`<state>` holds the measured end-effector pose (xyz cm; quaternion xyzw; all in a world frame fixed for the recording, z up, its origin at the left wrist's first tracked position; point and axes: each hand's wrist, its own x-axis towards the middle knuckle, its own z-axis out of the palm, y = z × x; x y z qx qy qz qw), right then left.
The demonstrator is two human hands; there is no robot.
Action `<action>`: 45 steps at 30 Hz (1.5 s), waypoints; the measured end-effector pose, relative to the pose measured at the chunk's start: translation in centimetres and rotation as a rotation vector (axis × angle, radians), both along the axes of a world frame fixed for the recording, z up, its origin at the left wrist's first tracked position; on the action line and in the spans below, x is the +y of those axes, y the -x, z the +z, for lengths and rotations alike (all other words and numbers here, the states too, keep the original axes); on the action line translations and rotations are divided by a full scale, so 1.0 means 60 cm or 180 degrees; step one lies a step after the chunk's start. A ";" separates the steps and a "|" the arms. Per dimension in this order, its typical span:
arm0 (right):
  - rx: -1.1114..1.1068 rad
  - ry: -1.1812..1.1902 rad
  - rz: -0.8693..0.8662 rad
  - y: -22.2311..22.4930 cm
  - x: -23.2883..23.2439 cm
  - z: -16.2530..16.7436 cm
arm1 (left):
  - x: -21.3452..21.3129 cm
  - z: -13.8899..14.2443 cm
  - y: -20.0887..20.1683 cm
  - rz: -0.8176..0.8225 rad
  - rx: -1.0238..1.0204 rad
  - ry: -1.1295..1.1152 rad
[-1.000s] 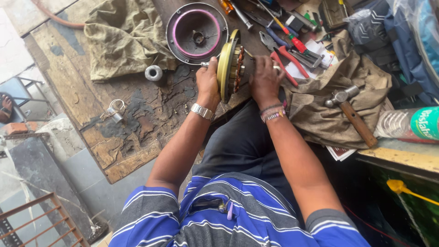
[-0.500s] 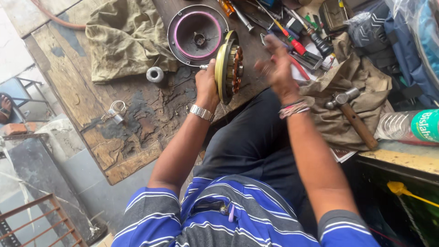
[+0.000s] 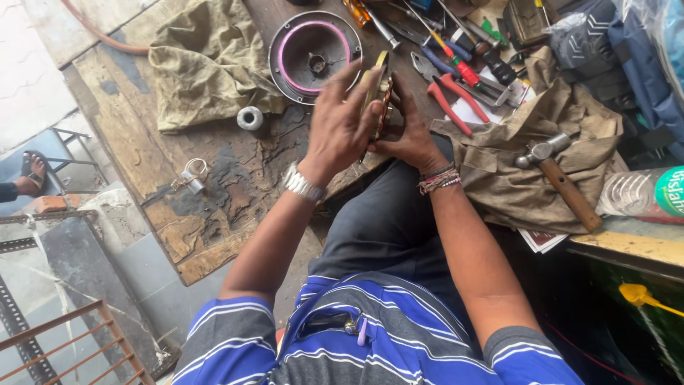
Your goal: The person disassembles a circular brass-colored electrical component on a cluttered workbench. They use a hammer to tap a central shaft, then use screwdrivers to remove screws and separate the housing. The person inspects the internal copper windings and reassembles the component, tapping the shaft again with the hammer.
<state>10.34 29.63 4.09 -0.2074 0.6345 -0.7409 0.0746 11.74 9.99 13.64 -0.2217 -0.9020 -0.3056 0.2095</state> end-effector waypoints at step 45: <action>-0.0763 0.0058 -0.1636 0.014 0.015 -0.056 | 0.035 -0.056 0.021 0.0166 -0.0347 -0.0783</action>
